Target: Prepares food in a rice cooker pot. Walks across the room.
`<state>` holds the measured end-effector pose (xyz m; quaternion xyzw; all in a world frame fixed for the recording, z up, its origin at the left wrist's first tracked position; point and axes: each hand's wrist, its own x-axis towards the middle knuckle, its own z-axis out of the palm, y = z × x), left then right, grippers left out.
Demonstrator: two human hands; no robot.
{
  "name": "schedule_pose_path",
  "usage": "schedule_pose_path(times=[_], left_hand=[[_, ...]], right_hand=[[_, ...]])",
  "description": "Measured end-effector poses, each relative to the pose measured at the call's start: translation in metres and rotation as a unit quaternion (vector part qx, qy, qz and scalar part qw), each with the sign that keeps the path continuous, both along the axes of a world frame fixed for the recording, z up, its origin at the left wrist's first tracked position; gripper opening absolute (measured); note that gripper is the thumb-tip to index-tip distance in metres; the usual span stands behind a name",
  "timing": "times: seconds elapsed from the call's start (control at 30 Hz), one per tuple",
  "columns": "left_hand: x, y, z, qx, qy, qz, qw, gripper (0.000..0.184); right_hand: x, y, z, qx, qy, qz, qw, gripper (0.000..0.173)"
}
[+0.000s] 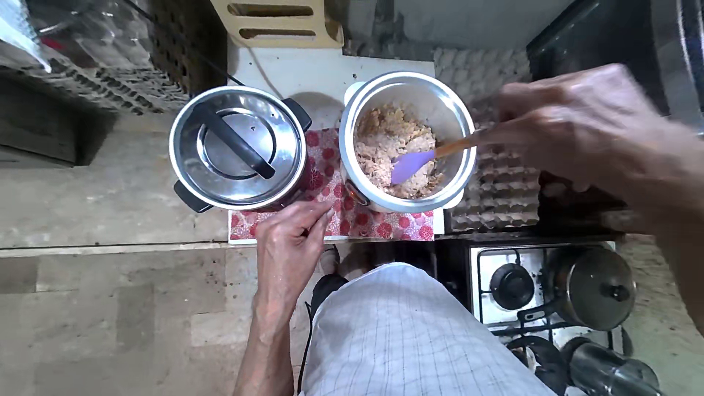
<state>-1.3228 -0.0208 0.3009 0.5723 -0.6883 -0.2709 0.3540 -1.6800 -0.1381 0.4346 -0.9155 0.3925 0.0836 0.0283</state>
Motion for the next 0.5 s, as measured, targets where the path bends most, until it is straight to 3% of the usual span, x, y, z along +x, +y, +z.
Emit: schedule_pose_path(times=[0.13,0.3,0.4,0.5], left_hand=[[0.016,0.022,-0.017,0.051,0.000,0.038,0.998,0.014],[0.005,0.024,-0.020,0.044,0.044,0.032,0.998,0.015],[0.006,0.026,-0.021,0.040,0.048,0.027,0.998,0.016],[0.007,0.024,-0.021,0.043,0.042,0.039,0.997,0.015]], right_hand=[[-0.008,0.006,0.026,-0.025,-0.014,-0.035,0.999,0.026],[0.026,-0.007,-0.032,0.010,-0.009,0.027,1.000,0.022],[0.015,-0.013,-0.003,0.018,-0.002,0.012,1.000,0.026],[0.009,-0.012,0.028,-0.025,0.015,-0.042,0.999,0.019]])
